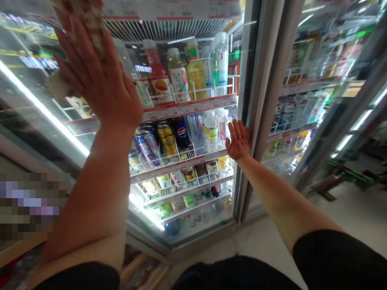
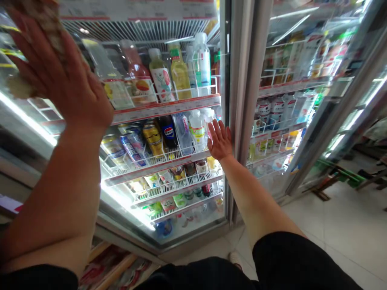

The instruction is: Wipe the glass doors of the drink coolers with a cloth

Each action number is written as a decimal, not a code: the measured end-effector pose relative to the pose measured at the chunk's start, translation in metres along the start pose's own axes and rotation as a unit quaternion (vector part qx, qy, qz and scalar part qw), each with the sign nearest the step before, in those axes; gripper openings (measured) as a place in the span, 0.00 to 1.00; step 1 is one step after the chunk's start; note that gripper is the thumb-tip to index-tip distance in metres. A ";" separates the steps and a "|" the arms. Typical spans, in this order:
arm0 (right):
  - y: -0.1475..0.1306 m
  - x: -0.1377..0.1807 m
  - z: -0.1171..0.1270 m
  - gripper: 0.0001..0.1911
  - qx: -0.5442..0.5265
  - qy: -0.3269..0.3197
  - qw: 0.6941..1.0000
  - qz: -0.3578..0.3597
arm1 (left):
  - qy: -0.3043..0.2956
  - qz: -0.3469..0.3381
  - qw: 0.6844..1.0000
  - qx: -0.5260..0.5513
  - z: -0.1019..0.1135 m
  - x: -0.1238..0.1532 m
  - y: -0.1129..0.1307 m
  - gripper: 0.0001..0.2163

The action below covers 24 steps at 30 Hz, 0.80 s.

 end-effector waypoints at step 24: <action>0.003 0.002 0.000 0.32 -0.006 0.028 1.000 0.005 | -0.106 0.023 0.990 0.085 0.021 0.054 0.022 0.33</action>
Point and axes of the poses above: each hand's wrist, its own x-axis away from the middle knuckle, its own z-axis out of the back of the hand, y = z × x, the point moved 2 cm from there along -x, towards the middle knuckle, and after that the axes turned 4 degrees about -z, right-handed, at the moved point
